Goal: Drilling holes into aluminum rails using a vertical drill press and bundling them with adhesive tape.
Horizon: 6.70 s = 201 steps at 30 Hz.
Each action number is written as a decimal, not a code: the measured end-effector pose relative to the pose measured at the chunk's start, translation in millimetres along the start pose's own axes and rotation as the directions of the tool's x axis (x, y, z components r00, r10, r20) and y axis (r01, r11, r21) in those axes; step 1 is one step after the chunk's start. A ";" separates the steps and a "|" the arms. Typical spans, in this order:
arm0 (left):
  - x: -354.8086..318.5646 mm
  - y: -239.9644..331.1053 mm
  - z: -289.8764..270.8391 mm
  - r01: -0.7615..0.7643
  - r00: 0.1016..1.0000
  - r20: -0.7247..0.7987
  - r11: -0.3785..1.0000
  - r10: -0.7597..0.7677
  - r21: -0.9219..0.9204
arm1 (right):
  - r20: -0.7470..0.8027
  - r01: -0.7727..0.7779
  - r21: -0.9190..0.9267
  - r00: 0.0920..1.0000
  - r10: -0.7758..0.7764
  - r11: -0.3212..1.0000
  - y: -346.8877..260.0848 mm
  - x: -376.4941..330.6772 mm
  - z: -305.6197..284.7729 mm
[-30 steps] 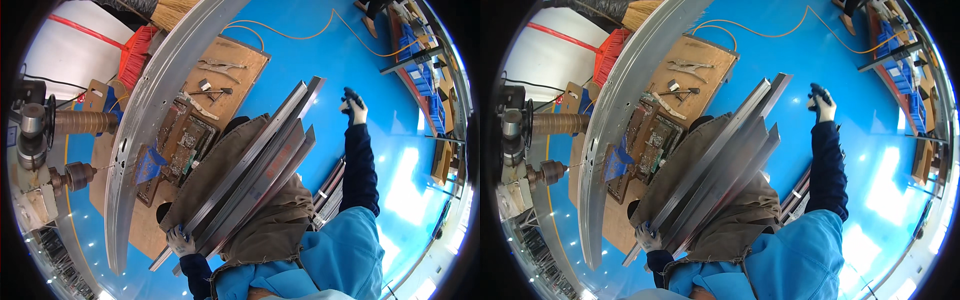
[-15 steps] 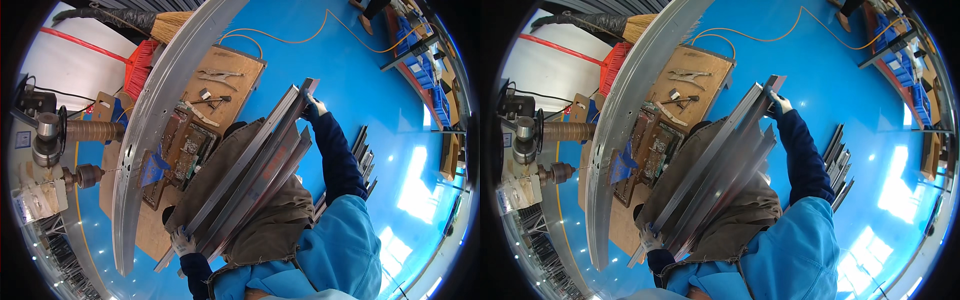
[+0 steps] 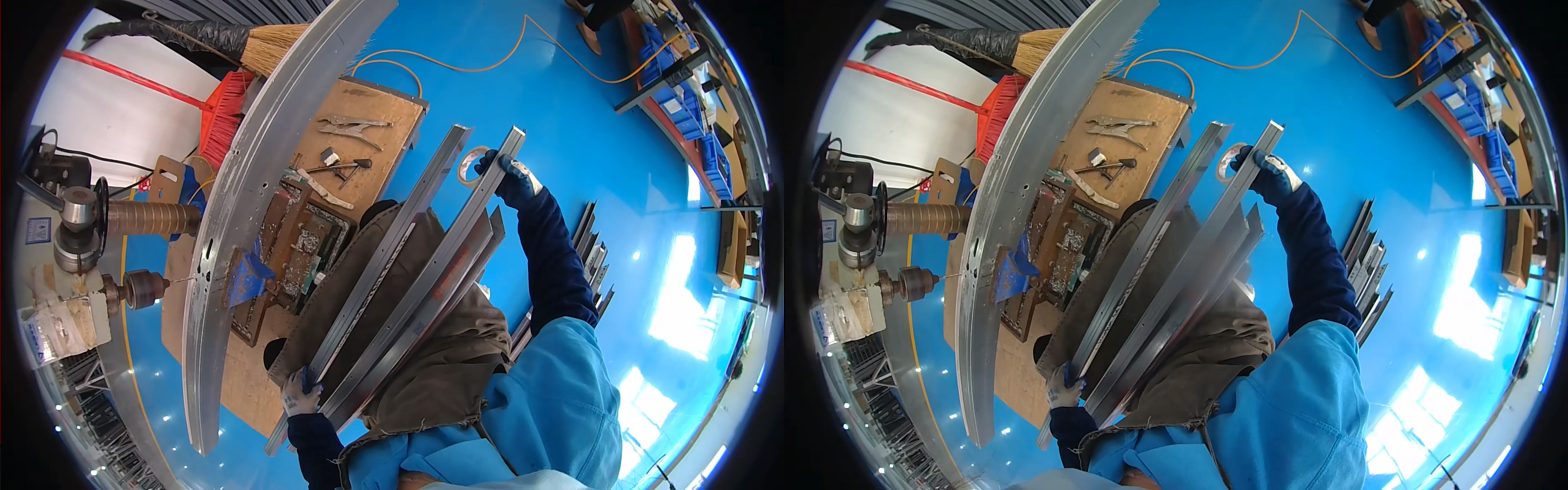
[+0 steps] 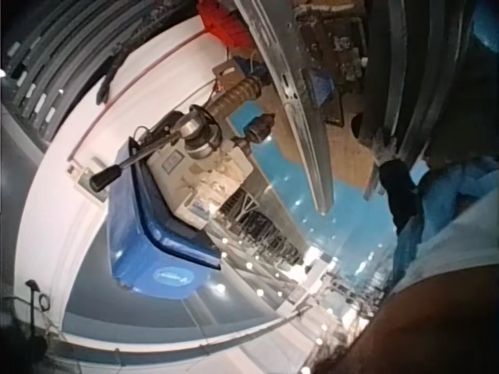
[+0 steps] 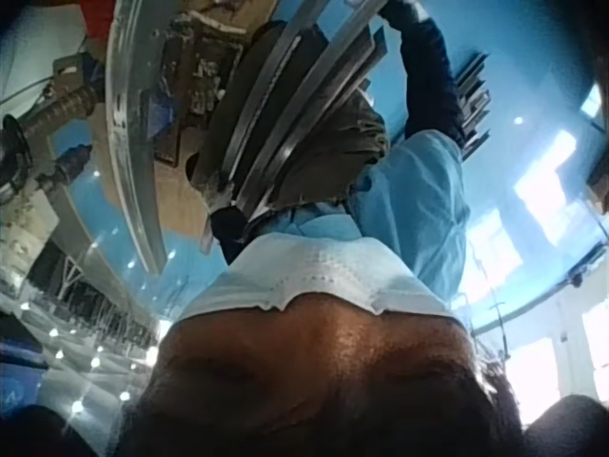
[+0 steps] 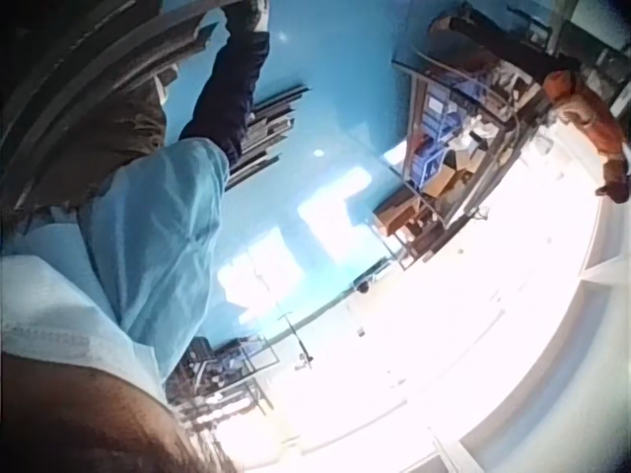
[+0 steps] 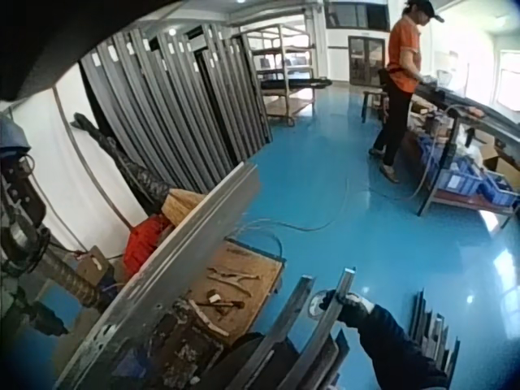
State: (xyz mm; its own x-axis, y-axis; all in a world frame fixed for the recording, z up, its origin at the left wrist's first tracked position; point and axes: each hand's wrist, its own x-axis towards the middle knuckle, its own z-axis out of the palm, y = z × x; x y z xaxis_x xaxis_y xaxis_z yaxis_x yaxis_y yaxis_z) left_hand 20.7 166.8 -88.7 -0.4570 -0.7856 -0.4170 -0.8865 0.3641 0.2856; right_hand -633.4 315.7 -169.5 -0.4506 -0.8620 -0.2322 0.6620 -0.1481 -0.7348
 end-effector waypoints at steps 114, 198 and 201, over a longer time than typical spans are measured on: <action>-109.4 -16.8 4.1 -0.010 0.933 -0.344 0.949 -0.105 -0.317 | -0.474 -0.560 -0.606 0.824 0.310 0.565 21.9 -80.8 163.8; 2.5 224.4 -28.7 -0.675 0.637 -0.728 0.639 0.253 -0.369 | 0.098 0.344 -0.535 0.933 -0.348 0.772 36.7 -157.9 317.6; 1.5 222.3 -30.2 -0.641 0.604 -0.749 0.725 0.273 -0.252 | 0.077 0.287 -0.517 0.954 -0.290 0.806 36.4 -162.3 324.9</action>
State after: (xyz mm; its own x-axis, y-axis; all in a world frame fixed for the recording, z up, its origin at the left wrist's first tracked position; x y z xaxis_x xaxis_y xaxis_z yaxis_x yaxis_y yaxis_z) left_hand -174.9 231.4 0.2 -0.4633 -0.7496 0.4727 -0.3319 0.6414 0.6917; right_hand -341.6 292.7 48.5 -0.5754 -0.8169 0.0408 0.0944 -0.1159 -0.9888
